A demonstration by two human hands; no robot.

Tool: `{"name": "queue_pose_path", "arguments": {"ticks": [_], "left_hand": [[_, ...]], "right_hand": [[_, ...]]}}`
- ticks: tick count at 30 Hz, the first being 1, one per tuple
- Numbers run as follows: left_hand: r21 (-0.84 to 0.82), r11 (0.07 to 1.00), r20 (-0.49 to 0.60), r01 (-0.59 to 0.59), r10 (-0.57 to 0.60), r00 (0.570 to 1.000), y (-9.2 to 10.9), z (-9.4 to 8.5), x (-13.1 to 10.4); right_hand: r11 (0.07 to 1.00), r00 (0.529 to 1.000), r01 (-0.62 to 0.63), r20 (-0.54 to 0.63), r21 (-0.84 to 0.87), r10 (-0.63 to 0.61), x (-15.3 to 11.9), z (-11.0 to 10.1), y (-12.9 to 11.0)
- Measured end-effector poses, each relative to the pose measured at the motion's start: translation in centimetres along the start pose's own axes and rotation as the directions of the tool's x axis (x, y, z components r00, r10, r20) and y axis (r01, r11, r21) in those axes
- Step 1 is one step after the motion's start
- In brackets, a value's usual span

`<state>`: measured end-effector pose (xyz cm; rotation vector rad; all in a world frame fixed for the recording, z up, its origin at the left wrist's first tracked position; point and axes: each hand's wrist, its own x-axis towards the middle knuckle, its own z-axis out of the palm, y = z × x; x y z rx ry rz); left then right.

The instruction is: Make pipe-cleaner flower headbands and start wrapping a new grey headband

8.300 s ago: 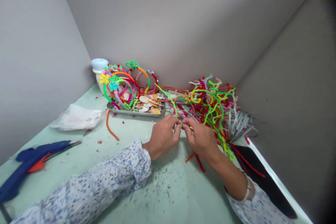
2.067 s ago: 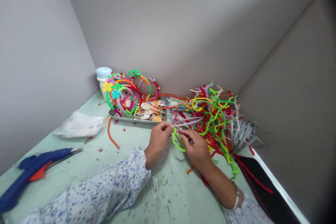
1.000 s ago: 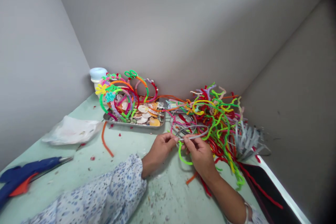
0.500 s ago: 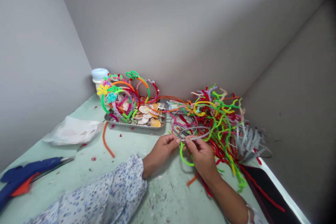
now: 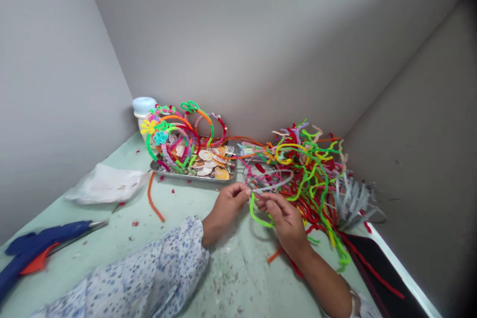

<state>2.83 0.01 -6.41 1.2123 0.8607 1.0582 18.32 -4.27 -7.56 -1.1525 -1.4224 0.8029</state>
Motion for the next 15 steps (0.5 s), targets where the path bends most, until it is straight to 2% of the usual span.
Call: {"name": "queue_pose_path", "arguments": {"ticks": [3, 5, 6, 8, 11, 13, 15], "left_hand": [[-0.017, 0.999, -0.065, -0.030, 0.029, 0.997, -0.2, -0.5, 0.5], [-0.039, 0.998, -0.095, -0.046, 0.043, 0.995, -0.5, -0.8, 0.6], [-0.051, 0.997, -0.104, -0.050, 0.044, 0.994, -0.6, -0.8, 0.7], [-0.079, 0.996, -0.110, -0.048, 0.039, 0.993, -0.8, -0.8, 0.7], [-0.126, 0.992, -0.103, -0.027, 0.014, 0.995, -0.9, -0.8, 0.6], [-0.164, 0.986, -0.111, -0.017, -0.001, 0.994, -1.0, -0.8, 0.7], [-0.192, 0.981, -0.130, -0.021, -0.004, 0.992, -1.2, -0.9, 0.9]], "right_hand": [[0.998, 0.993, -0.016, 0.119, 0.059, 0.009, -0.4, 0.1, -0.4], [0.975, 0.972, -0.125, 0.220, 0.185, 0.083, -0.5, 0.2, -1.0], [0.940, 0.947, -0.214, 0.291, 0.267, 0.133, -0.6, 0.2, -1.3], [0.825, 0.858, -0.411, 0.471, 0.389, 0.205, -0.8, 0.2, -1.8], [0.681, 0.696, -0.601, 0.692, 0.419, 0.189, -0.9, -0.2, -2.5], [0.643, 0.636, -0.644, 0.757, 0.414, 0.150, -0.9, -0.6, -3.0], [0.650, 0.607, -0.646, 0.786, 0.401, 0.118, -0.9, -1.0, -3.8]]}}
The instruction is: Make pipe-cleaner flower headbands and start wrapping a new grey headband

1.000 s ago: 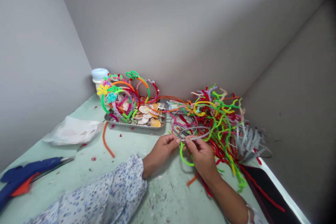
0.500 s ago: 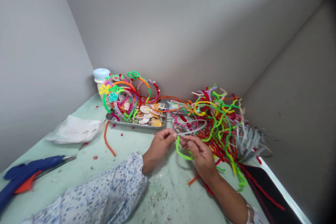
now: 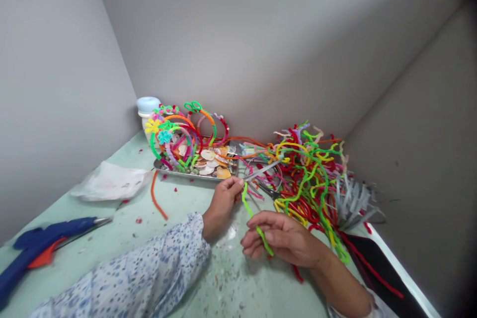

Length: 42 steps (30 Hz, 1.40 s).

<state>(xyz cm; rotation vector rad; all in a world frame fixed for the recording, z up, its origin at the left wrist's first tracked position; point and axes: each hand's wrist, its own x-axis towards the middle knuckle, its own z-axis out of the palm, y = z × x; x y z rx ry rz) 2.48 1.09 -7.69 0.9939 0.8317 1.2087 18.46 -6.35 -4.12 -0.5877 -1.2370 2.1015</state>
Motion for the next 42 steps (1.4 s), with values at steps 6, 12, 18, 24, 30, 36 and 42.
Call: {"name": "queue_pose_path", "arguments": {"ticks": [6, 12, 18, 24, 30, 36, 42], "left_hand": [[-0.007, 1.000, -0.014, -0.015, 0.015, 1.000, -0.4, -0.1, 0.3], [-0.038, 0.999, 0.022, 0.014, -0.013, 1.000, -0.4, -0.1, 0.3], [0.067, 0.998, 0.131, -0.006, -0.003, 0.991, -0.1, 0.4, -0.6], [0.142, 0.990, 0.223, -0.013, -0.020, 0.975, 0.0, 1.0, -1.6], [0.196, 0.980, 0.231, 0.012, -0.058, 0.971, -0.4, 0.8, -1.4], [0.234, 0.972, 0.235, 0.015, -0.071, 0.969, -0.4, 0.8, -1.3], [0.242, 0.970, 0.242, 0.020, -0.081, 0.967, -0.5, 0.7, -1.3]], "right_hand": [[0.924, 0.994, -0.109, -0.017, -0.368, 0.110, -1.2, 3.7, -2.9], [0.814, 0.871, -0.001, -0.401, -0.580, -0.285, -0.1, 1.7, -2.8], [0.733, 0.579, -0.046, -0.616, -0.678, -0.534, 2.4, -3.8, 0.8], [0.585, 0.605, -0.002, -0.466, -0.811, -0.645, 2.3, -3.2, 2.3], [0.498, 0.622, 0.010, -0.385, -0.867, -0.682, 2.4, -3.7, 2.5], [0.516, 0.616, 0.026, -0.393, -0.856, -0.683, 2.3, -3.9, 2.6], [0.506, 0.617, 0.020, -0.388, -0.862, -0.685, 2.2, -3.8, 2.6]]}}
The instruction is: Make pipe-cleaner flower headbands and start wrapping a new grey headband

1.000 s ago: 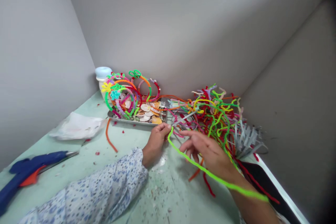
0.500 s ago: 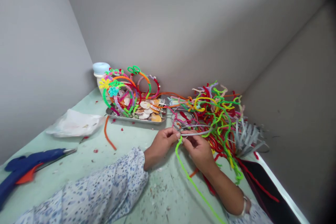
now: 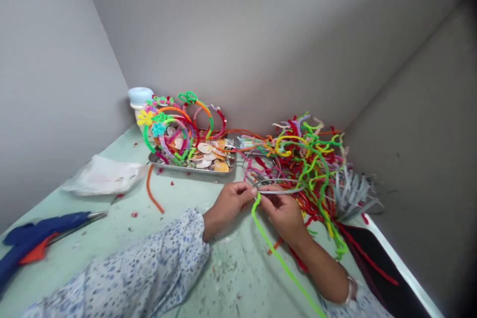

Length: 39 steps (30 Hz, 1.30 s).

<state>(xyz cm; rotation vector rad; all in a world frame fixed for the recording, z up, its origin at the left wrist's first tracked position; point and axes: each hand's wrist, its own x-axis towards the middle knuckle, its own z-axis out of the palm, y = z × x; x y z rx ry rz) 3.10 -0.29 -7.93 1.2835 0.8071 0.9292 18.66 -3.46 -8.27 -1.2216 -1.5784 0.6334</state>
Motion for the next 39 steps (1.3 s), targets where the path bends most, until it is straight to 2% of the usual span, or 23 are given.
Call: {"name": "queue_pose_path", "arguments": {"ticks": [10, 28, 39], "left_hand": [[-0.022, 0.999, 0.052, -0.041, 0.042, 0.998, 0.20, -0.14, 0.01], [0.010, 1.000, -0.022, -0.030, 0.030, 0.999, 0.47, 0.05, -0.03], [-0.058, 0.998, -0.035, -0.008, 0.006, 0.999, 0.59, 0.04, -0.10]], "right_hand": [[1.000, 1.000, -0.011, 0.013, 0.000, 0.011, -0.01, -0.03, 0.06], [0.999, 1.000, -0.018, -0.010, 0.047, 0.018, 0.00, 0.08, 0.29], [0.992, 0.997, -0.073, 0.027, 0.107, 0.070, -0.18, 0.17, 0.58]]}}
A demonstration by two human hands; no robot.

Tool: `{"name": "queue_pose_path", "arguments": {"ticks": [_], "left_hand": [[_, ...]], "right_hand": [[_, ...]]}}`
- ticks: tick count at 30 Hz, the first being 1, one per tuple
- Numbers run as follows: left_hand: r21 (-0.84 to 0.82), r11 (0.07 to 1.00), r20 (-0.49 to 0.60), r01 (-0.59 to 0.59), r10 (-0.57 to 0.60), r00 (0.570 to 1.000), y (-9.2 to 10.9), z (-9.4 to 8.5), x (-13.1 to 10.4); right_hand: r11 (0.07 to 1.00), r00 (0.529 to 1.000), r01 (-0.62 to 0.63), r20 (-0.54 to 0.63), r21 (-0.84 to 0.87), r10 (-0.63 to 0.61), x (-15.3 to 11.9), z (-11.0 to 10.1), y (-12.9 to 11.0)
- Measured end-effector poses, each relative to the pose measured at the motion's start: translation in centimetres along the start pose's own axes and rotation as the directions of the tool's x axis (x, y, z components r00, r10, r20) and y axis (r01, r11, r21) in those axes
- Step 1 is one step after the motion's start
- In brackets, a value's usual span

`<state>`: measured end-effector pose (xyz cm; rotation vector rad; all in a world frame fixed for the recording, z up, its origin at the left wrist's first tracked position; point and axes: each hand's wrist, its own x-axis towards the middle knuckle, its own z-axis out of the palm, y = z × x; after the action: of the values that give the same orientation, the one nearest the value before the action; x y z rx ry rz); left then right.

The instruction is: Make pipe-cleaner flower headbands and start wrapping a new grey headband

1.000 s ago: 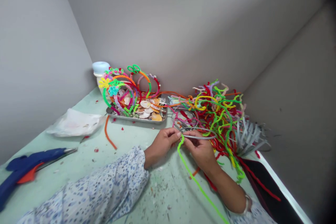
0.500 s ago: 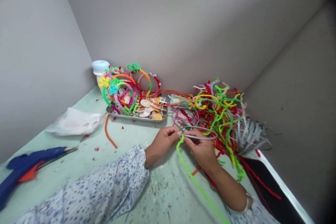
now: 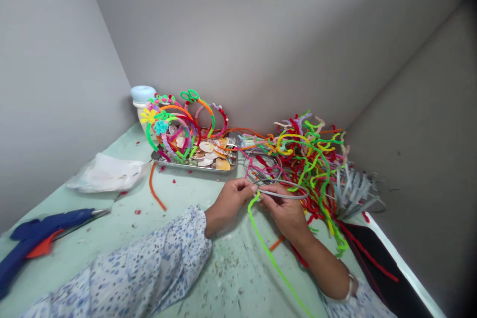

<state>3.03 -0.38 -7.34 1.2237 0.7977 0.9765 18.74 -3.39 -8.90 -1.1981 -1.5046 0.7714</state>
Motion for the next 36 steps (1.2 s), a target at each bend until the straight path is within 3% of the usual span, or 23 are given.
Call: {"name": "queue_pose_path", "arguments": {"ticks": [14, 27, 36], "left_hand": [[-0.020, 1.000, -0.003, -0.009, 0.009, 1.000, -0.37, -0.21, 0.21], [-0.116, 0.990, -0.002, 0.079, -0.080, 0.997, 0.33, 0.33, 0.05], [-0.112, 0.993, 0.002, 0.036, -0.036, 0.999, -0.31, 0.44, 0.08]], "right_hand": [[0.999, 1.000, -0.017, -0.016, -0.030, 0.017, -0.07, -0.04, -0.34], [0.996, 0.998, -0.005, -0.070, -0.090, -0.001, -0.03, 0.07, -0.54], [0.994, 0.994, 0.007, -0.105, -0.113, -0.019, -0.15, 0.21, -0.68]]}}
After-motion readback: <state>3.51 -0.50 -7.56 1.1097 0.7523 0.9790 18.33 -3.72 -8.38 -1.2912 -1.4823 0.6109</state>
